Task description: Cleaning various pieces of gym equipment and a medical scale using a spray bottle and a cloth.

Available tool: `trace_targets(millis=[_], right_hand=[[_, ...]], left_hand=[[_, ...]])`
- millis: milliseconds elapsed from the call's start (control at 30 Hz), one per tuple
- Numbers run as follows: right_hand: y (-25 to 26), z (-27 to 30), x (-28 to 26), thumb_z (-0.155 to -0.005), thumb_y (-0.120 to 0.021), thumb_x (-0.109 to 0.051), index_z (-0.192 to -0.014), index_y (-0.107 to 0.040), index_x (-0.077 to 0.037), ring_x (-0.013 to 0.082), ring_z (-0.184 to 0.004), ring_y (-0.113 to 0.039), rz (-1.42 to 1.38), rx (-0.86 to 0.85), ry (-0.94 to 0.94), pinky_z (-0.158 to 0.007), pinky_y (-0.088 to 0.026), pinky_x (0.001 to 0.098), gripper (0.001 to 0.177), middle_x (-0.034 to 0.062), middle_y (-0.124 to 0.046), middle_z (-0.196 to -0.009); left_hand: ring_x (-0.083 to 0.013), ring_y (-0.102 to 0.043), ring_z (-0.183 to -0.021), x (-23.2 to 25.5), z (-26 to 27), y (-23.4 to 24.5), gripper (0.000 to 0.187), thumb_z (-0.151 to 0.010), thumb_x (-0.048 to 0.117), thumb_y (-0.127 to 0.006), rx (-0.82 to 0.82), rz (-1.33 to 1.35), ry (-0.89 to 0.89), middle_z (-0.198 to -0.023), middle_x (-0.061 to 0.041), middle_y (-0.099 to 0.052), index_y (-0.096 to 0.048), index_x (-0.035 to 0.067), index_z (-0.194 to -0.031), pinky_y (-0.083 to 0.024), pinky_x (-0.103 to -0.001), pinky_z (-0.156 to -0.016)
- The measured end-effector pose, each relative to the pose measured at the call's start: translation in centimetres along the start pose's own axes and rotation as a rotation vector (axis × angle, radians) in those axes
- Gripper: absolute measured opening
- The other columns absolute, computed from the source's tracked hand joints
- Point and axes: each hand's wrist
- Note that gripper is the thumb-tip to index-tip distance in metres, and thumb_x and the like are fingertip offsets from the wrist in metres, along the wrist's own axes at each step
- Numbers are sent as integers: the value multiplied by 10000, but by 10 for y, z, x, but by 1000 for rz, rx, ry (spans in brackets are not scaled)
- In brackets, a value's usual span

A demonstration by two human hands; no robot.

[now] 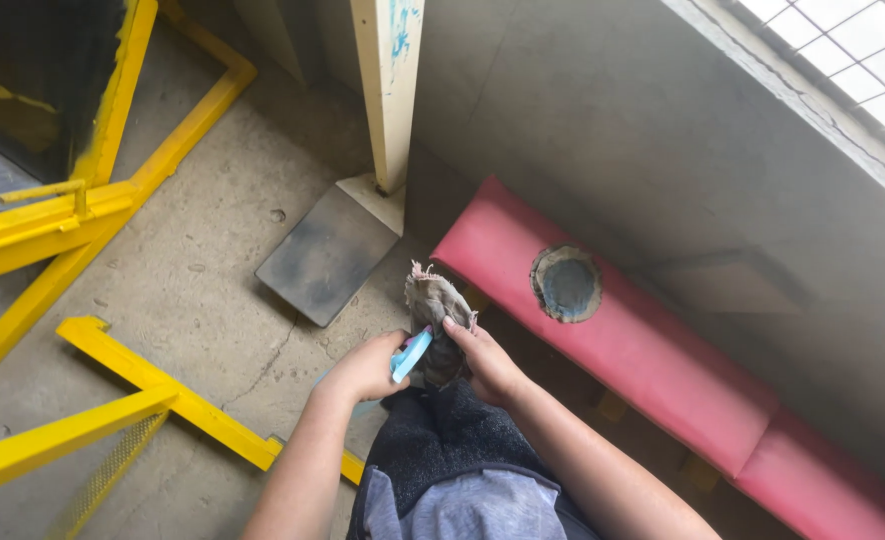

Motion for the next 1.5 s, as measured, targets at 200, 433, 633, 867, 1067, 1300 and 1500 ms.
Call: trace_targets(millis=[200,433,633,867,1067,1300,1500], right_hand=[[6,8,-16,-1028,-530,-296,-1374,-572,-61,196,-1140,-667,-82,122,17,-1008,-540,395,420,83,-689,-1249],[29,22,-41,-1041,-493,-314,-1388,-551,-53,195,-1143,-673,-81,108,46,-1005,-542,399,438,87,-688,-1270],[72,40,-85,-1031,-524,-335,-1381,-555,1,248,-1144,-683,-46,26,-5,-1002,-558,425,486,145,-690,-1277],[98,60,-126,-993,-558,-359,-1394,-547,-58,246,-1156,-671,24,-96,-90,-1014,-537,446,501,120,-675,-1301],[89,70,-135,-985,-546,-389,-1393,-556,-59,245,-1178,-656,211,-194,-243,-1022,-513,444,524,116,-681,-1304],[74,69,-111,-999,-539,-376,-1385,-565,-39,242,-1176,-659,344,-386,-395,-1026,-517,426,513,124,-687,-1295],[41,80,-94,-996,-530,-373,-1355,-581,-50,245,-1137,-682,438,-405,-537,-999,-539,423,486,120,-709,-1255]], left_hand=[[-364,-627,-1185,15,-13,-6,502,-725,164,-794,-43,-95,-5,-1220,-168,-674,-585,63,-1170,-521,-443,-989],[-362,-651,-1157,53,-18,-22,605,-723,157,-787,55,2,34,-1208,-150,-692,-544,114,-1275,-534,-444,-960],[-374,-663,-1125,85,-26,-48,555,-719,175,-812,189,66,46,-1181,-162,-706,-594,102,-1224,-542,-446,-937],[-390,-662,-1107,117,-27,-91,566,-702,140,-798,406,263,-91,-1172,-182,-705,-600,84,-1230,-543,-451,-917],[-403,-638,-1147,122,-16,-142,501,-707,153,-809,546,321,25,-1193,-210,-682,-596,31,-1144,-529,-457,-956],[-393,-637,-1151,119,30,-184,524,-709,169,-823,682,393,170,-1188,-210,-677,-572,25,-1146,-526,-445,-963],[-335,-710,-1049,138,79,-197,471,-716,149,-768,762,560,317,-1115,-162,-729,-608,49,-1148,-559,-409,-899]])
Point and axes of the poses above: each hand's wrist, its own z-axis away from the middle knuckle, its own y-axis out of the back of the hand, x = y × z
